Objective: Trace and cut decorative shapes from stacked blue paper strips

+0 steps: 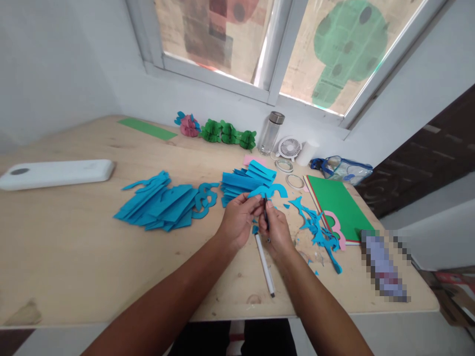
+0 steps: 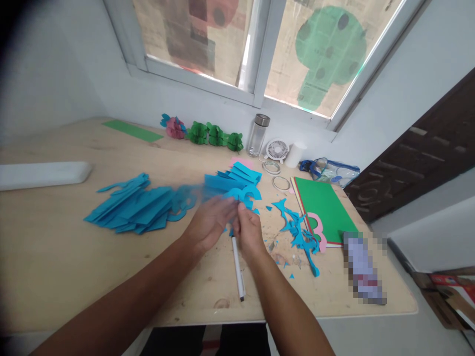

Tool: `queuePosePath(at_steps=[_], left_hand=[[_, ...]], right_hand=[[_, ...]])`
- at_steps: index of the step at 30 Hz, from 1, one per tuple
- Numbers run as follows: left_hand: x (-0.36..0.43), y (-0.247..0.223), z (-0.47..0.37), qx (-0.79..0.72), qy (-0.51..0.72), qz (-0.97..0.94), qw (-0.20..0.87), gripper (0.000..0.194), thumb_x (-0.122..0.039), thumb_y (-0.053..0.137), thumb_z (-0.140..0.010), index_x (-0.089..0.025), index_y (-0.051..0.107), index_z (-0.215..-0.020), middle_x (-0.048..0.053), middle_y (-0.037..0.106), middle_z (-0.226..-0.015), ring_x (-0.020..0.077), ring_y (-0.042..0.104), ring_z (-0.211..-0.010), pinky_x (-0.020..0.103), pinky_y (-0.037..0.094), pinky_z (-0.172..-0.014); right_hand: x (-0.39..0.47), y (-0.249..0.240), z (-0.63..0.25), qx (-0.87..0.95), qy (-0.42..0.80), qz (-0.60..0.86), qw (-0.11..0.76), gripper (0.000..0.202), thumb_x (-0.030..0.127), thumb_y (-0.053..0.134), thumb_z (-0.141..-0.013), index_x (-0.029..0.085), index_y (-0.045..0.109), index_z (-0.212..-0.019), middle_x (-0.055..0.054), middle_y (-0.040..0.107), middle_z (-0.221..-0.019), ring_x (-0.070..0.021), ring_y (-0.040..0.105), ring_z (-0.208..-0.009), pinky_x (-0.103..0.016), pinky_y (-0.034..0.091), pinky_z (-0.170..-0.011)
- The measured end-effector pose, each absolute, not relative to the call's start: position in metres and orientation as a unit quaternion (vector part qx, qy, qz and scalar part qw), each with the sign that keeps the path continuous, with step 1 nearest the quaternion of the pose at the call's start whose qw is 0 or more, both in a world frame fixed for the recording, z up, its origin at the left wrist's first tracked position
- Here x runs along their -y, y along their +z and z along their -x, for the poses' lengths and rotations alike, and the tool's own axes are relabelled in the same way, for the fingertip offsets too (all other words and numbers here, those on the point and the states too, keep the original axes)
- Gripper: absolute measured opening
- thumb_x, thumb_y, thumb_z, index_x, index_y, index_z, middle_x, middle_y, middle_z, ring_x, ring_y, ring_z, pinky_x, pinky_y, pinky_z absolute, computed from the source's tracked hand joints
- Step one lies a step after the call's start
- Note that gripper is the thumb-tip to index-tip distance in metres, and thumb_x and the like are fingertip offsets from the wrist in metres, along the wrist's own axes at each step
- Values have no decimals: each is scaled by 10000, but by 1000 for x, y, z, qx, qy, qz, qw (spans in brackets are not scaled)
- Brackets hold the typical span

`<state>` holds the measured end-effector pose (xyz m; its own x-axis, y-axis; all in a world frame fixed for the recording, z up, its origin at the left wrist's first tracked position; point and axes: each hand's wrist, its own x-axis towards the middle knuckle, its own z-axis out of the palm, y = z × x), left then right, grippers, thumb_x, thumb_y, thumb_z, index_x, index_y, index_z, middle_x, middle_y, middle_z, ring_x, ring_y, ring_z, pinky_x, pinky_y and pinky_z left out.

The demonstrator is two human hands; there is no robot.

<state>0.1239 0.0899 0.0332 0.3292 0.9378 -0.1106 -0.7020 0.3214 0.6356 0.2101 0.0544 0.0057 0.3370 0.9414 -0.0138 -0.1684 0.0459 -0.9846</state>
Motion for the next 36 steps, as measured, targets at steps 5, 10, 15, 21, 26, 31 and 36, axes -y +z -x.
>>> queuePosePath(at_steps=[5, 10, 15, 21, 26, 31, 36], left_hand=[[-88, 34, -125, -235, 535, -245, 774, 179, -174, 793, -595, -140, 633, -667, 9, 651, -665, 113, 606, -646, 242, 491, -664], [-87, 34, -126, -238, 542, -247, 767, 155, -171, 783, -606, -145, 640, -659, 6, 636, -653, 106, 571, -617, 237, 486, -639], [-86, 35, -126, -244, 543, -255, 762, 164, -192, 781, -610, -151, 624, -634, 0, 613, -630, 91, 529, -560, 232, 472, -607], [-86, 35, -127, -250, 544, -260, 758, 176, -217, 778, -614, -158, 614, -638, -14, 577, -602, 89, 521, -549, 223, 433, -562], [-86, 35, -127, -248, 543, -263, 758, 187, -219, 777, -613, -158, 600, -620, -17, 560, -584, 97, 530, -569, 227, 440, -579], [-86, 36, -127, -247, 544, -264, 757, 164, -214, 771, -617, -158, 617, -625, -32, 526, -562, 89, 504, -548, 225, 436, -579], [-86, 36, -127, -250, 541, -259, 761, 203, -223, 792, -620, -165, 598, -610, -52, 485, -527, 85, 492, -520, 225, 425, -570]], right_hand=[[-54, 8, -209, 374, 438, 526, 626, 622, 698, 568, -770, 205, 421, -421, 59, 345, -333, -66, 259, -341, -237, 174, -389], [-54, 7, -209, 366, 445, 527, 625, 623, 702, 565, -769, 203, 425, -423, 59, 340, -337, -68, 266, -350, -238, 163, -393], [-54, 7, -209, 366, 441, 532, 623, 637, 720, 561, -759, 204, 421, -412, 56, 332, -330, -71, 275, -349, -236, 167, -394], [-54, 7, -209, 370, 440, 530, 623, 631, 714, 562, -760, 209, 411, -415, 57, 337, -329, -70, 262, -342, -237, 167, -388], [-54, 5, -211, 377, 442, 529, 619, 630, 704, 548, -783, 204, 420, -421, 55, 347, -337, -68, 273, -343, -238, 181, -388], [-54, 6, -210, 373, 443, 529, 621, 630, 698, 558, -780, 202, 423, -416, 56, 338, -342, -68, 271, -351, -237, 175, -386], [-54, 8, -209, 370, 442, 530, 622, 639, 704, 561, -774, 206, 404, -405, 61, 320, -342, -67, 261, -350, -236, 177, -381]])
